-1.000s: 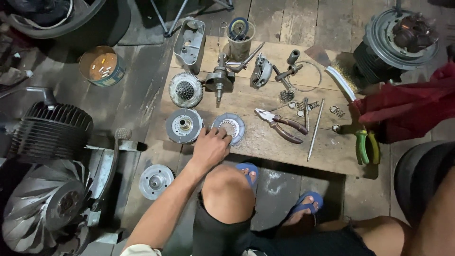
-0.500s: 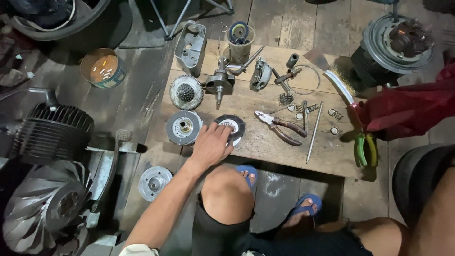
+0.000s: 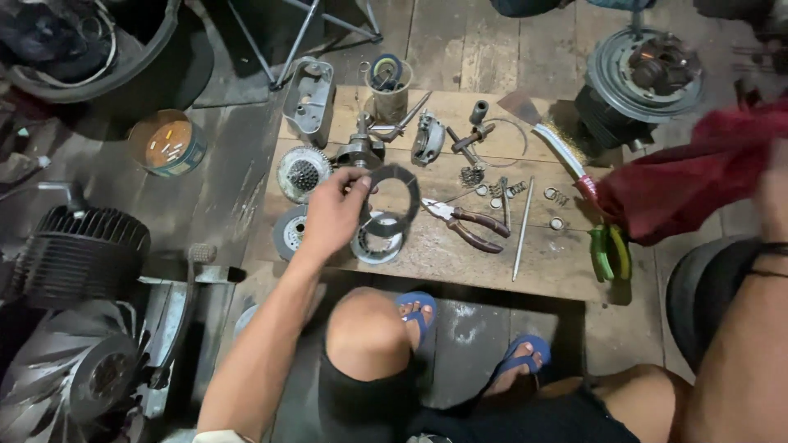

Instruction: The person is cleaning a metal ring, first by wiping it with a red cloth and then by using a small metal tool to scrape out dirt from the grooves.

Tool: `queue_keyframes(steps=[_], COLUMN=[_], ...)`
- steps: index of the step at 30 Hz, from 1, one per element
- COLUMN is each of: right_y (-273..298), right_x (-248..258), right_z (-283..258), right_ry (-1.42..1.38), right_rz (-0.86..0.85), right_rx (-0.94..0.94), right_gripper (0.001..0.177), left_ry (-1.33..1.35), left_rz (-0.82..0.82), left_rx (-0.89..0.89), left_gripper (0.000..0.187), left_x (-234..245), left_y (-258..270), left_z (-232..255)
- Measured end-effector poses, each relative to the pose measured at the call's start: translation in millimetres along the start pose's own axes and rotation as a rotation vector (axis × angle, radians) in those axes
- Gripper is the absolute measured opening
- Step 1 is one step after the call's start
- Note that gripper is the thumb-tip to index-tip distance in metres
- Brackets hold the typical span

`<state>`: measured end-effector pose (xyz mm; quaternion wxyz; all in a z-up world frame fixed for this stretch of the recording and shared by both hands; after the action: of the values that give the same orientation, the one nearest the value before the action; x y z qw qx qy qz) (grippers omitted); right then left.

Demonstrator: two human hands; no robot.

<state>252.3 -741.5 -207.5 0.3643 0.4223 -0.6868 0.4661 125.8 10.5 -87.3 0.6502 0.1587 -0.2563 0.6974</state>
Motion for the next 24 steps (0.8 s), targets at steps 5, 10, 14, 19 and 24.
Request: queue_keyframes(steps=[5,10,14,19,24], right_y=[46,46,53,83,75], right_x=[98,86,76,42,78], right_z=[-191,-232,-259,-258,-324], right_ry=[-0.347,-0.241,0.029,0.492,0.205], right_rz=[-0.175,-0.209,-0.336,-0.795,-0.456], right_rx=[-0.264,-0.188,-0.190,-0.316,-0.175], right_gripper=[0.017,0.028,0.048,0.074,0.038], left_ry=[0.458,0.701,0.889,0.903,0.858], left_rz=[-0.013,0.067,0.130,0.117,0.155], left_rx=[0.105,0.290,0.265,0.158,0.178], left_gripper=[0.022,0.025,0.023,0.028,0.023], left_x=[-9,-26,-35,-52,-65], left_y=[2,6,6,-2,-16], left_z=[59,104,138,131,85])
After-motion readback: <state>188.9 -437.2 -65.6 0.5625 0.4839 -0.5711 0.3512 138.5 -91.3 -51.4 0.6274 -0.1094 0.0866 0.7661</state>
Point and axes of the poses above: each hand's wrist, its own y-axis away from the middle knuckle, its own x-axis out of the back of the hand, z = x × y, the point moved 8 cm from there along -y, towards the middle knuckle, and after that the axes turned 11 degrees about -x, right-handed, at the moved point
